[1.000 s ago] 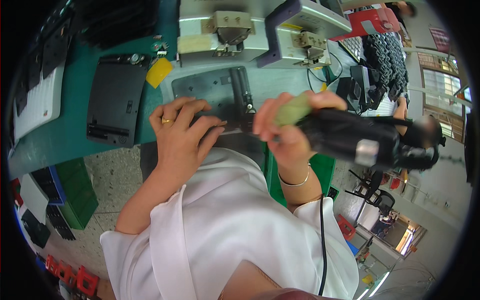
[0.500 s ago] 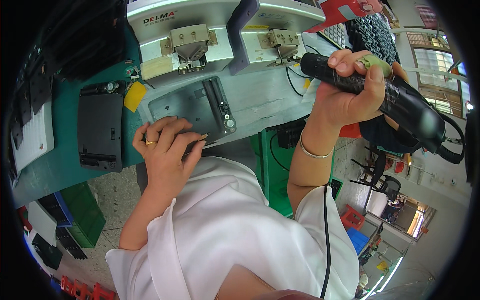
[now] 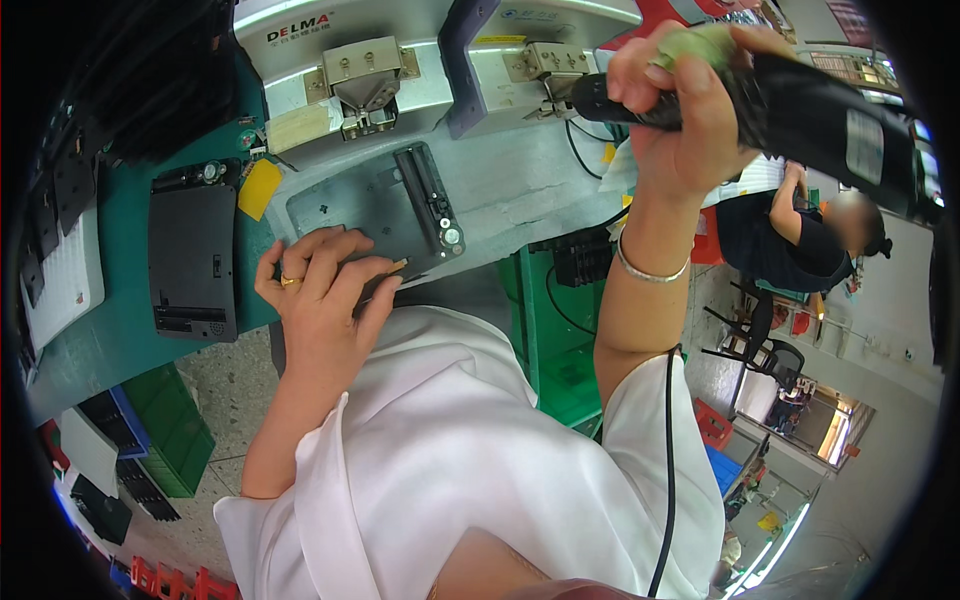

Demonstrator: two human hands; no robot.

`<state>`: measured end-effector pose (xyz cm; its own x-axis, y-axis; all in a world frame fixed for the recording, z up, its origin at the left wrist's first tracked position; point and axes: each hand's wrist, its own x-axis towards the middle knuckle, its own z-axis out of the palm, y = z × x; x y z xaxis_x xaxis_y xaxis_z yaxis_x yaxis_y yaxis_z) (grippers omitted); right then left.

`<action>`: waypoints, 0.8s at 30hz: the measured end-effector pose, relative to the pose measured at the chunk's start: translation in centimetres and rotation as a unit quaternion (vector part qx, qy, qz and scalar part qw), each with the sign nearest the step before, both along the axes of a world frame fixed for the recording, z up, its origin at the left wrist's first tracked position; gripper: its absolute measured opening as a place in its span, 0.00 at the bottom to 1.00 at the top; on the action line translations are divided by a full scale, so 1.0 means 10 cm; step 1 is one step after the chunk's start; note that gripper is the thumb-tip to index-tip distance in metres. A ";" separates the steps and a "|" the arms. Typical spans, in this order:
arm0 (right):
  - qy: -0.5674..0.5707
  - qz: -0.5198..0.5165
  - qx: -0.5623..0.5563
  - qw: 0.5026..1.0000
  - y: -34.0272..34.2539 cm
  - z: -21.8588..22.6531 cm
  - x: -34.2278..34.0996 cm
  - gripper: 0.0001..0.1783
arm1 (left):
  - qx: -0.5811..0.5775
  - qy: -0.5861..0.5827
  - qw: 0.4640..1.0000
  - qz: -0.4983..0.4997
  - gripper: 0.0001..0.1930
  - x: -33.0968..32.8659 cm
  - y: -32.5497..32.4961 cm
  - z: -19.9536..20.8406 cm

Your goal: Using an electric screwdriver to secure screws into plastic housing components on an assembly line.

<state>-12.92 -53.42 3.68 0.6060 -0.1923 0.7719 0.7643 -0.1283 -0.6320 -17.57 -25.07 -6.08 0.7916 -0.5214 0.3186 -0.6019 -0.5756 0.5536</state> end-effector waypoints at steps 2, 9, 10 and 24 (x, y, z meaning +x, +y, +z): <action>0.020 0.084 -0.069 0.994 -0.05 0.06 0.05 0.20 | 0.001 0.004 1.000 -0.002 0.11 -0.02 0.03 0.02; 0.051 0.123 0.053 0.990 0.05 -0.03 -0.14 0.24 | 0.000 0.030 0.999 0.010 0.13 -0.07 0.10 -0.02; 0.061 0.168 0.075 0.981 0.08 -0.05 -0.21 0.24 | -0.011 0.027 1.000 0.004 0.13 -0.07 0.11 -0.04; 0.204 0.133 0.110 0.964 1.33 -0.50 -0.66 0.30 | -0.040 0.066 0.997 -0.004 0.19 -0.03 0.15 -0.09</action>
<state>-19.54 -40.11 -1.34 0.9010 -0.1200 0.4169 0.4335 0.2096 -0.8764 -17.85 -23.57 -6.96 0.8255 -0.5048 0.2525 -0.5246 -0.5212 0.6731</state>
